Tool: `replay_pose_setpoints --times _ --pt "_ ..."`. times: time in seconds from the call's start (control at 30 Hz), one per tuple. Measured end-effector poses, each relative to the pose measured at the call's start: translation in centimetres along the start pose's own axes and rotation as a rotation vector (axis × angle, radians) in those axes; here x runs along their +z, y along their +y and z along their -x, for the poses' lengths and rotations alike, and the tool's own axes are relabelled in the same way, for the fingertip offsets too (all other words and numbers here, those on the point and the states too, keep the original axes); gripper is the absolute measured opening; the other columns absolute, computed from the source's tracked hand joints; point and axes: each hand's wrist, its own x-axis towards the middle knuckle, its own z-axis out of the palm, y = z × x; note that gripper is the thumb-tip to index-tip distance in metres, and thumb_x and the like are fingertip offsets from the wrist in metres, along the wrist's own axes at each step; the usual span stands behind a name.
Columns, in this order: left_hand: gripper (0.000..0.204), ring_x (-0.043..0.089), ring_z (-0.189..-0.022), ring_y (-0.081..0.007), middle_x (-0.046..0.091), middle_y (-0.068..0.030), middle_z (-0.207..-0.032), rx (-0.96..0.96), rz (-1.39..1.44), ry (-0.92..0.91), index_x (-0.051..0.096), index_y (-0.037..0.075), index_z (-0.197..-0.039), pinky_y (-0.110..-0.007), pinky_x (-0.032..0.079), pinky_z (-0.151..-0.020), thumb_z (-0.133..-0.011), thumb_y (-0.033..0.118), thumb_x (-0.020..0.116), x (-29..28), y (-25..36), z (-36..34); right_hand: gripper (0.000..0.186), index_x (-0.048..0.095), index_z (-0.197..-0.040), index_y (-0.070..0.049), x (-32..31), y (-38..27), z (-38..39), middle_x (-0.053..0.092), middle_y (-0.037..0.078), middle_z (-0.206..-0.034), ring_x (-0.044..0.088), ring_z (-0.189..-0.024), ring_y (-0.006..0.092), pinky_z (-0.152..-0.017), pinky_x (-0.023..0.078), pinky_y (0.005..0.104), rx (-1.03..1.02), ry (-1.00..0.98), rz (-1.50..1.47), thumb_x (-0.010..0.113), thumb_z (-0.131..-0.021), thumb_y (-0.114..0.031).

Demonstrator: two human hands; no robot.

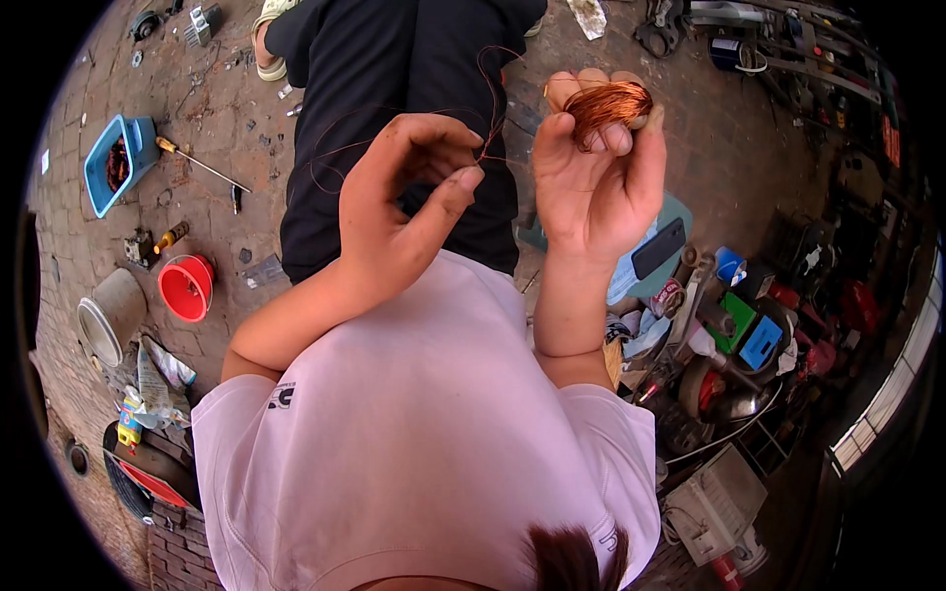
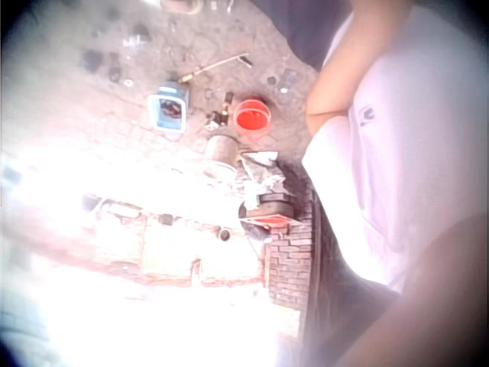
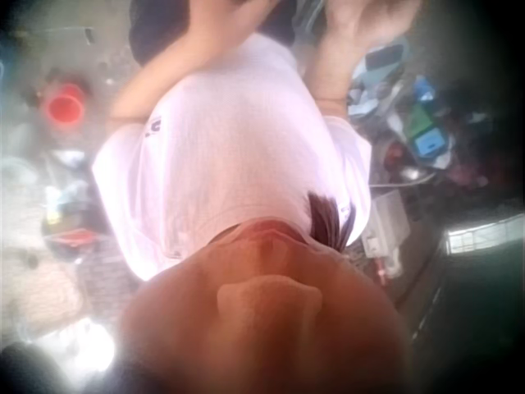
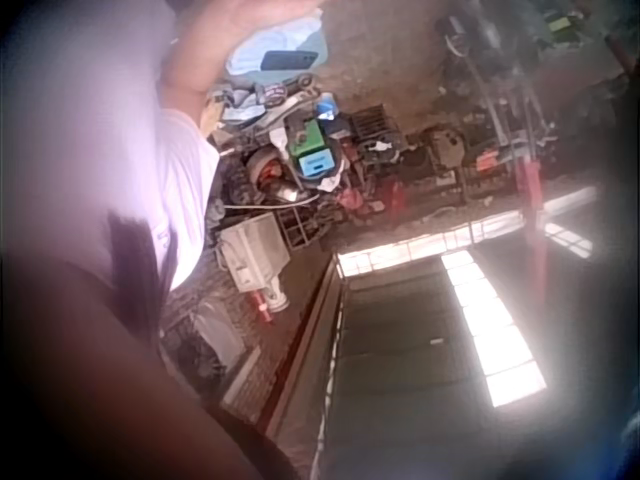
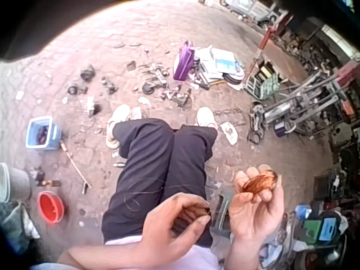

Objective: The person sits and repeatedly winds a thin copper wire around their fingers to form a small coil. They adjust the coil and continue winding the wire by hand throughout the clip.

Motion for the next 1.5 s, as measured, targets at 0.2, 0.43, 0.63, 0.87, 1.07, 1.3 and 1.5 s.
replay_pose_setpoints --times 0.2,0.43,0.63,0.87,1.07,1.3,1.5 --pt "0.023 0.057 -0.079 -0.0080 0.059 -0.0044 -0.091 -0.042 -0.002 -0.052 0.058 -0.002 -0.109 -0.022 0.046 -0.073 -0.085 -0.001 0.060 -0.3 0.1 -0.3 0.021 0.047 -0.105 -0.003 0.0 -0.1 0.2 0.043 0.002 -0.082 0.041 -0.087 0.0167 -0.095 0.050 0.0392 -0.002 0.016 0.056 0.043 -0.100 -0.022" --pt "0.018 0.055 -0.066 -0.0073 0.059 -0.0017 -0.076 -0.175 0.181 0.056 0.065 0.002 -0.098 -0.021 0.043 -0.059 -0.080 0.004 0.067 0.4 -0.3 -0.6 0.022 0.048 -0.106 -0.003 -0.3 0.2 0.1 0.043 0.002 -0.080 0.042 -0.083 0.0161 -0.093 0.051 0.0433 0.000 -0.011 0.151 0.042 -0.099 -0.023" --pt "0.011 0.047 -0.061 -0.0033 0.056 0.0016 -0.075 -0.299 0.204 0.075 0.071 0.003 -0.087 -0.019 0.036 -0.055 -0.078 0.009 0.073 -0.1 -0.2 -1.3 0.019 0.045 -0.101 -0.004 -0.6 0.4 0.2 0.042 0.002 -0.079 0.042 -0.081 0.0141 -0.090 0.053 0.0441 -0.006 -0.041 0.242 0.040 -0.099 -0.022" --pt "0.010 0.042 -0.060 -0.0031 0.053 0.0012 -0.075 -0.289 0.183 0.066 0.071 0.003 -0.083 -0.019 0.033 -0.055 -0.076 0.009 0.074 -0.2 -0.8 -1.5 0.020 0.045 -0.103 -0.003 -0.7 0.8 0.4 0.041 0.002 -0.079 0.042 -0.081 0.0133 -0.085 0.056 0.0421 -0.005 -0.045 0.302 0.038 -0.099 -0.021" --pt "0.004 0.041 -0.063 -0.0032 0.051 0.0022 -0.080 -0.305 0.179 0.091 0.067 0.000 -0.082 -0.019 0.031 -0.056 -0.079 0.002 0.067 -0.4 -0.3 -1.4 0.023 0.046 -0.109 0.000 -0.8 0.7 0.8 0.044 0.003 -0.081 0.045 -0.085 0.0134 -0.084 0.057 0.0437 0.007 -0.025 0.319 0.038 -0.099 -0.019" --pt "0.004 0.042 -0.062 -0.0030 0.050 0.0001 -0.082 -0.101 0.002 0.184 0.065 -0.001 -0.079 -0.019 0.032 -0.055 -0.076 -0.003 0.066 -0.6 -0.7 -1.2 0.024 0.048 -0.105 0.002 -0.4 1.4 1.2 0.047 0.005 -0.079 0.050 -0.080 0.0121 -0.093 0.049 0.0540 -0.030 0.072 0.575 0.038 -0.099 -0.019" --pt "0.007 0.042 -0.060 -0.0037 0.048 -0.0013 -0.083 -0.032 -0.089 0.261 0.062 0.000 -0.075 -0.019 0.032 -0.053 -0.073 -0.006 0.066 -0.4 -1.5 -1.2 0.021 0.048 -0.101 0.002 0.0 1.7 1.4 0.049 0.006 -0.078 0.051 -0.077 0.0115 -0.100 0.038 0.0621 -0.028 0.041 0.644 0.042 -0.098 -0.018"
